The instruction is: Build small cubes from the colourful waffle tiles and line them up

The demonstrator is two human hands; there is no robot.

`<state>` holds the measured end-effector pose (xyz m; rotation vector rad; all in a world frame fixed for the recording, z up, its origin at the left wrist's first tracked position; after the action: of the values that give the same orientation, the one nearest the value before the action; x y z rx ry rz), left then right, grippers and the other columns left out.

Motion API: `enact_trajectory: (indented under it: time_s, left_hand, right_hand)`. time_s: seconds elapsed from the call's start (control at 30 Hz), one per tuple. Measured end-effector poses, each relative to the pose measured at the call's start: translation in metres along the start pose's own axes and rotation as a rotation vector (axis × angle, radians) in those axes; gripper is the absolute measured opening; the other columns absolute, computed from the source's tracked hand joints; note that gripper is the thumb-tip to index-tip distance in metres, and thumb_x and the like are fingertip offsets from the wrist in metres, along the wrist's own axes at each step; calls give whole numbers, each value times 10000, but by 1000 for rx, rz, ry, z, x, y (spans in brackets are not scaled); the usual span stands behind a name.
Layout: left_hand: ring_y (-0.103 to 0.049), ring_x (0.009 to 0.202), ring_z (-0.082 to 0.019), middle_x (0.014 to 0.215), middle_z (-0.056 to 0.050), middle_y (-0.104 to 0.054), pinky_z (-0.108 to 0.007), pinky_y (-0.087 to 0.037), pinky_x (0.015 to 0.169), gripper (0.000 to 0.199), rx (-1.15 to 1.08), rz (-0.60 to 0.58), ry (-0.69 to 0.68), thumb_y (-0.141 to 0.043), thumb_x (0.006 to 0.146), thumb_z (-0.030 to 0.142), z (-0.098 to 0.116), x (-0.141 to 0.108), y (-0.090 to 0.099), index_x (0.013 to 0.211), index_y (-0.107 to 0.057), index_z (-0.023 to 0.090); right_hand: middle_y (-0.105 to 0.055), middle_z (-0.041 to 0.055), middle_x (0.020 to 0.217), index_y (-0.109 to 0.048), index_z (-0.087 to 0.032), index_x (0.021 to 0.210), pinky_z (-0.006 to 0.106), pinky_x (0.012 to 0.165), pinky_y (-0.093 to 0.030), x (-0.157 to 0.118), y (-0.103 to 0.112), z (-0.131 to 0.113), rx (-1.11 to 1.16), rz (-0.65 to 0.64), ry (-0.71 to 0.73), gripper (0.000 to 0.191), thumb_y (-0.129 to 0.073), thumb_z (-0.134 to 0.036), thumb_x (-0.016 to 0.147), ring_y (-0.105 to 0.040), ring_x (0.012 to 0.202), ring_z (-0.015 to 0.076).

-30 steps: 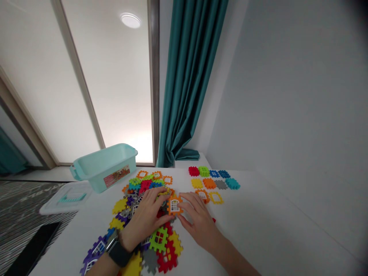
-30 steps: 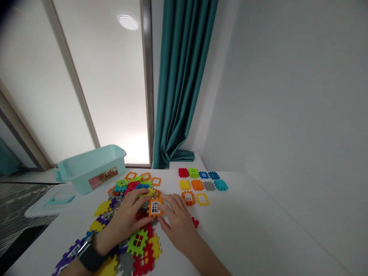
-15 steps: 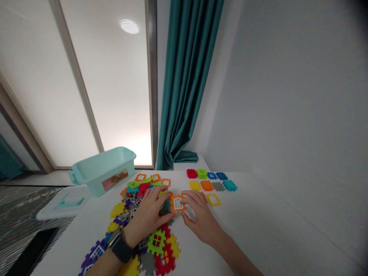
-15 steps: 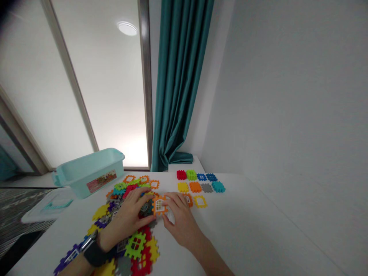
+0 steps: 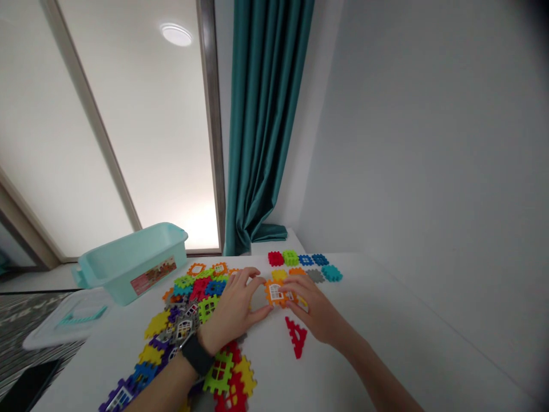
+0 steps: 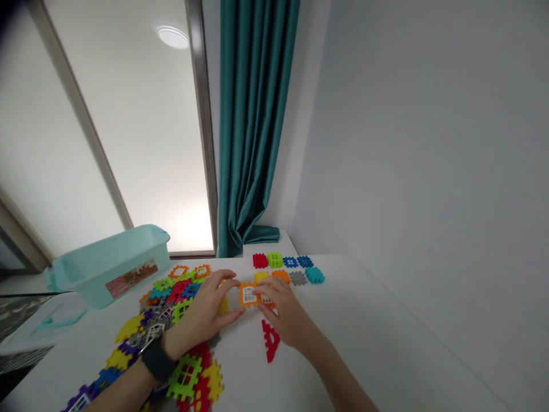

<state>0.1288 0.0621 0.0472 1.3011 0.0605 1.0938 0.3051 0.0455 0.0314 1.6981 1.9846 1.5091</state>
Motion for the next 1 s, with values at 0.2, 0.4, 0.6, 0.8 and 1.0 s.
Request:
enact_trajectory:
  time_s: [0.2,0.4,0.6,0.8,1.0]
  left_hand:
    - [-567,1143,-303,1247,-81,-589,-479,-464,989,376,38,-91,18,-765,844,359,5,25,-29,1150,-582,239]
    - [-562,1154,-294,1246,-77,-599,-472,-454,1005,364,47,-183,44,-737,869,365,-4,34,-52,1182,-603,235]
    - [-565,1154,-291,1230,-74,-613,-473,-444,1015,310,86,-209,70,-672,914,373,-12,29,-62,1184,-620,232]
    - [-573,1119,-282,1212,-74,-629,-458,-451,992,256,115,-243,70,-676,914,348,-13,27,-70,1149,-652,251]
    - [-566,1115,-282,1198,-72,-643,-461,-447,975,230,121,-242,64,-665,922,346,-14,25,-72,1135,-659,259]
  right_hand:
    - [-665,99,1199,-634,-254,1201,484,1054,-452,-3,16,24,-48,14,39,265,-536,-215,958,-586,1164,266]
    - [-675,90,1153,-621,-239,1106,493,1032,-455,-12,6,55,-71,23,-14,201,-551,-186,925,-587,1129,270]
    - [-682,81,1128,-612,-244,1040,500,1034,-435,-18,-7,70,-71,7,-44,148,-559,-176,919,-598,1100,267]
    - [-691,67,1115,-609,-242,1007,470,1016,-437,-19,-10,75,-75,-14,-63,131,-578,-159,909,-603,1099,259]
    - [-697,55,1098,-606,-239,990,447,1018,-426,-18,-11,76,-78,-34,-77,120,-593,-156,904,-610,1092,248]
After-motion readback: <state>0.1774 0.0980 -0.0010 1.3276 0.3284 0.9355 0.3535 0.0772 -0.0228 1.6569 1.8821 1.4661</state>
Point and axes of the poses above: each hand's wrist, its own x-axis towards the middle knuckle, its own y-axis out of the back of the hand, z = x × y, the point moved 7 cm from there along x, towards the middle knuckle
